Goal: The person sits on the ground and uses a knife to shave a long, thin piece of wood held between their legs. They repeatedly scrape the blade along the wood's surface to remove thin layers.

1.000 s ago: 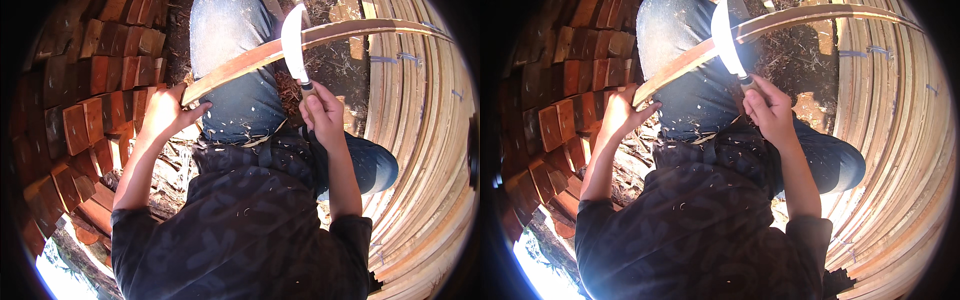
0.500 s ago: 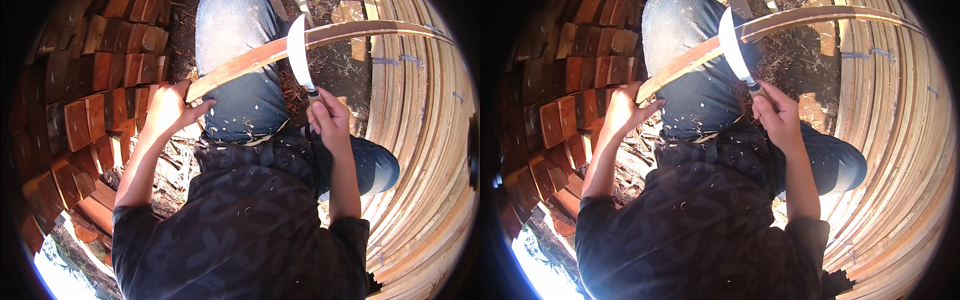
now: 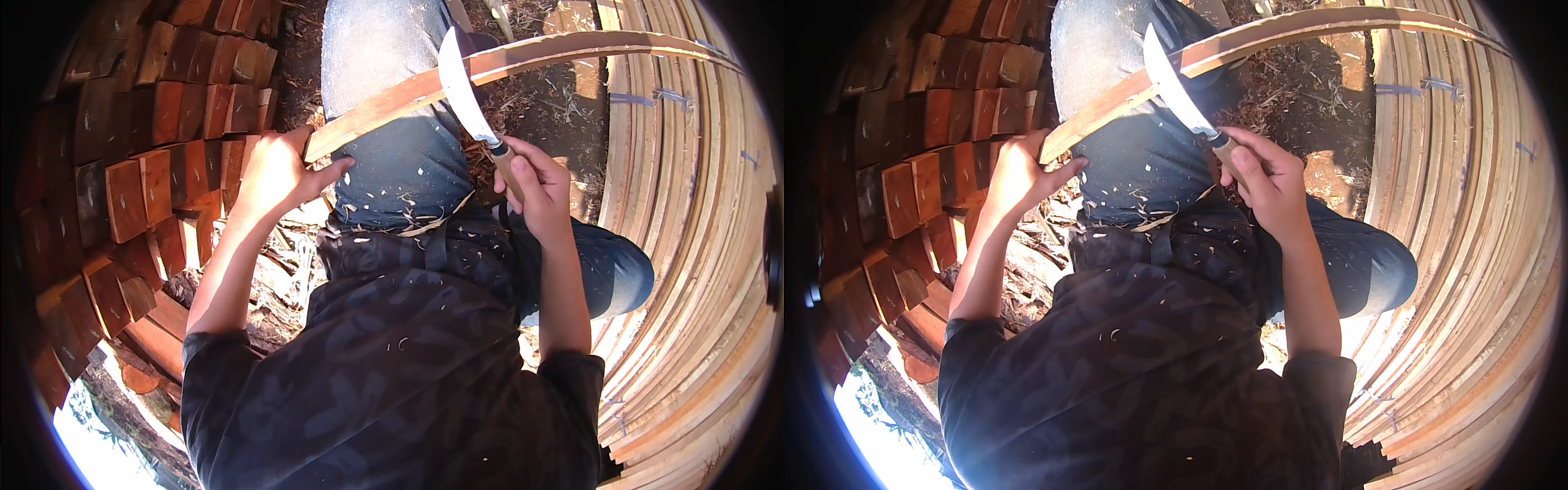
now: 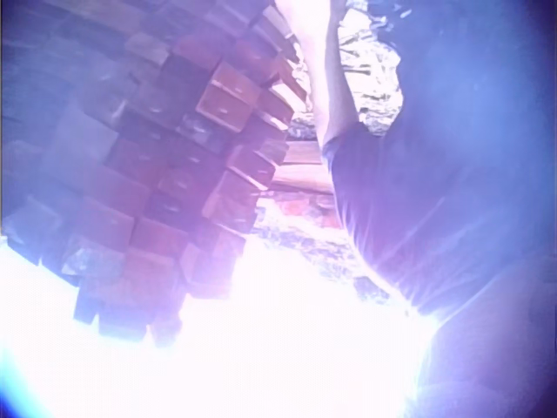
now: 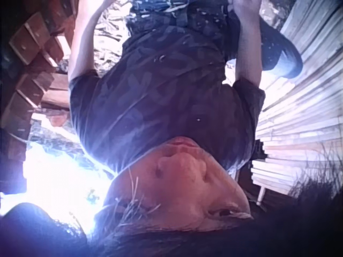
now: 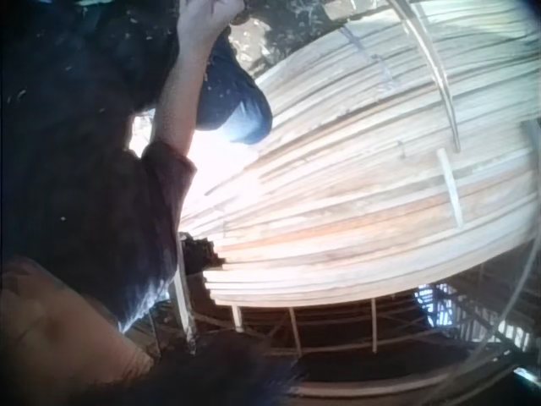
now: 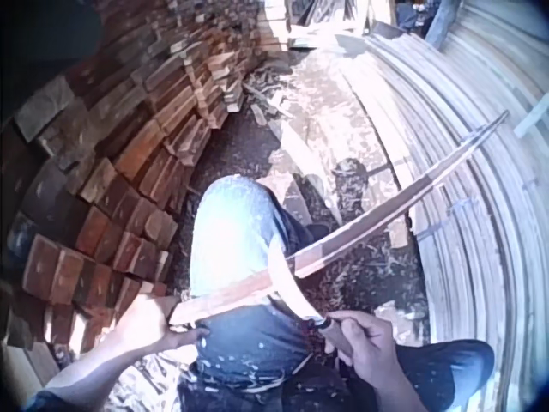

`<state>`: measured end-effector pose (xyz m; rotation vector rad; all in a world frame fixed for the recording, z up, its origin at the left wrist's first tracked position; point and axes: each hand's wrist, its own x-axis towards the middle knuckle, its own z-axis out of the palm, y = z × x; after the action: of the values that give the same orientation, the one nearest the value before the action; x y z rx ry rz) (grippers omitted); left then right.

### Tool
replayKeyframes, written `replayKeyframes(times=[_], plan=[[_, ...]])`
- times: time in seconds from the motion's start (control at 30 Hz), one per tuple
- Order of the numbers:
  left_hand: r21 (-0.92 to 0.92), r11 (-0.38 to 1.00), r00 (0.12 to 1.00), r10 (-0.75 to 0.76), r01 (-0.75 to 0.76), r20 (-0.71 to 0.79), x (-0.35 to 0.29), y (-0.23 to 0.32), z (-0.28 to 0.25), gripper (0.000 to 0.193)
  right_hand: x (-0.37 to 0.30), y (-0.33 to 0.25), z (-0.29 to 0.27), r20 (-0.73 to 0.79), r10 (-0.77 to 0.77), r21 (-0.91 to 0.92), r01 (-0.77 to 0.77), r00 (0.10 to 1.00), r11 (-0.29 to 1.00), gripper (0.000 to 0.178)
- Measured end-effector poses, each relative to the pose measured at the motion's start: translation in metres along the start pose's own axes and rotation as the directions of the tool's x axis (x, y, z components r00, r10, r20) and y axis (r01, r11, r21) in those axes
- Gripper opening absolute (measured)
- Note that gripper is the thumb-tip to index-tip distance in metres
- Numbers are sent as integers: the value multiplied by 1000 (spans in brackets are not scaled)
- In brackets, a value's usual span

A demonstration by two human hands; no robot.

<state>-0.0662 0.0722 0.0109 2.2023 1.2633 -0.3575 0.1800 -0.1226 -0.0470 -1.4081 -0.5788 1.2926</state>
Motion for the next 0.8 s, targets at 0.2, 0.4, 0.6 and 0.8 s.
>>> replayKeyframes(times=[0.2,0.4,0.6,0.8], plan=[[42,999,999,34,-33,-27,1,-1,2,43,-13,-1,16,82,122,101,-130,989,986,37],[14,1000,1000,-4,4,7,1,3,-1,42,-16,-2,10,48,19,466,-39,999,884,42],[5,1000,999,22,-22,-23,-1,2,0,42,-8,-7,9,-24,52,-28,-52,998,998,31],[9,999,999,-36,36,20,3,8,-3,43,-5,-4,12,107,79,-31,-76,991,997,32]])
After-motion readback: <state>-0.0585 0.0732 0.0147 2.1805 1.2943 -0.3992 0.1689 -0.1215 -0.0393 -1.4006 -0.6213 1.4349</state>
